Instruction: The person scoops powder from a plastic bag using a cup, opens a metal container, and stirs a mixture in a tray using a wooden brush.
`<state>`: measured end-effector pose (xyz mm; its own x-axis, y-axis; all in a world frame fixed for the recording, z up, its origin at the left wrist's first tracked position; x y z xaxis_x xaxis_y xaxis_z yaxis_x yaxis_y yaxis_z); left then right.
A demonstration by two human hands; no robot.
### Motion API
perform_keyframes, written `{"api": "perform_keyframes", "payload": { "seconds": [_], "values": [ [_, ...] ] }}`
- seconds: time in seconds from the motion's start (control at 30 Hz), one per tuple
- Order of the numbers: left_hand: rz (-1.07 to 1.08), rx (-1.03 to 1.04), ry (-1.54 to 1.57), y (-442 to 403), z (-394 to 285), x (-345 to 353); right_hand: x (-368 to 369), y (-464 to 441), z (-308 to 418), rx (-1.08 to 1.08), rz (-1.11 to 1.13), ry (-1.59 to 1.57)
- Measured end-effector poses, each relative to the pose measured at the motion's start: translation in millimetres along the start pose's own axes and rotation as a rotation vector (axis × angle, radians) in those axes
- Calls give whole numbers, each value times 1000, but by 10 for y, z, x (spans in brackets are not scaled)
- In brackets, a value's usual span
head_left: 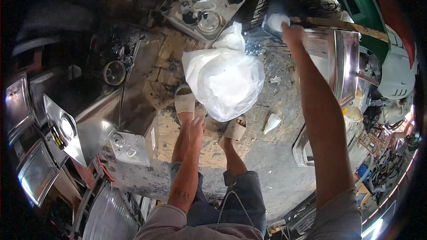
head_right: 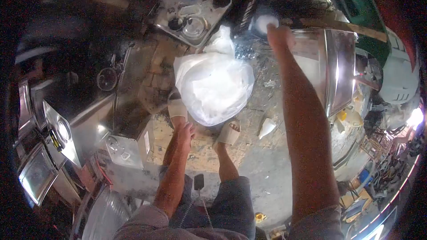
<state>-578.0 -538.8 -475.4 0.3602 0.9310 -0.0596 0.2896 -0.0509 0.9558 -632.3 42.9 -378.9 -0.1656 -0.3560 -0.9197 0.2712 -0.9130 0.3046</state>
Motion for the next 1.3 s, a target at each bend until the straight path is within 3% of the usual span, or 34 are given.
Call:
{"api": "perform_keyframes", "payload": {
  "seconds": [0.07, 0.1, 0.2, 0.23, 0.27, 0.33, 0.4, 0.43, 0.47, 0.5, 0.53, 0.57, 0.6, 0.67, 0.7, 0.77, 0.83, 0.9, 0.93, 1.03, 1.07, 1.13, 1.17, 1.2, 1.27, 1.3],
  "values": [
    [42, -60, 23, -68, 94, -85, -14, -44, 72, -108, -155, 92],
    [88, -108, 40, -87, 122, -100, 42, -186, 11, -350, -244, 311],
    [106, -148, 100, -50, 137, -215, -53, -58, 120, -103, -174, -83],
    [111, -161, 118, -86, 213, -291, 1, -22, 149, -117, -8, 172],
    [310, -125, 249, -310, 447, -359, 78, -75, 105, -144, 22, 282],
    [508, -84, 386, -135, 196, -280, 192, -117, 91, -210, 74, 499],
    [55, -83, 195, 138, -77, -404, 113, 44, 148, -127, 43, 371],
    [56, -82, 197, 26, 5, -484, 41, 169, 226, -45, 18, 264],
    [225, -96, 291, -166, 208, -504, -36, 305, 312, 33, -14, 158],
    [394, -109, 381, -252, 283, -497, -105, 401, 429, -24, -45, 251],
    [396, -106, 379, -129, 107, -470, -143, 440, 533, -82, -76, 342],
    [247, -103, 317, 135, -202, -450, -119, 425, 491, -202, -220, 302],
    [92, -106, 247, 337, -405, -476, -130, 489, 515, -195, -212, 301],
    [120, -103, 222, 433, -581, -459, -146, 679, 452, -23, -97, 278],
    [156, -92, 211, 485, -645, -451, -82, 746, 366, -56, -17, 234],
    [180, -77, 187, 558, -782, -352, -297, 1381, 536, -203, -200, 100],
    [268, 10, 135, 615, -910, -192, -488, 2093, 613, -7, -278, -101],
    [263, 69, 99, 794, -1197, 10, -14, 2410, -33, 23, -186, -126],
    [247, 120, 80, 889, -1379, 120, 498, 2475, -372, -229, -258, 141],
    [168, 245, 26, 1106, -1822, 495, 557, 3029, 15, -18, 225, -339],
    [86, 353, 8, 1192, -1952, 533, 564, 3169, 81, -24, 200, -399],
    [163, 438, 12, 865, -1841, 581, 124, 3501, 197, -20, 145, -646],
    [243, 498, 39, 700, -1782, 639, -103, 3697, 50, -69, 78, -523],
    [180, 434, -83, 617, -1770, 640, -387, 3891, -144, -112, 5, -395],
    [174, 360, -66, 846, -1796, 655, -899, 4481, -985, 214, 157, -281],
    [172, 333, -56, 914, -1791, 641, -1045, 4843, -1613, 281, 77, -245]
  ]
}}
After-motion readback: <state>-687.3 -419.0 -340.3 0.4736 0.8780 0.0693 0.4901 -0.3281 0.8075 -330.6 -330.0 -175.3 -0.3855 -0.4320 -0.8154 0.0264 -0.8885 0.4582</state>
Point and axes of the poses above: each hand's wrist, its own y-axis away from the middle knuckle, its own x-axis out of the palm, z = x × y, the point moved 6 cm from there along -y, towards the middle knuckle
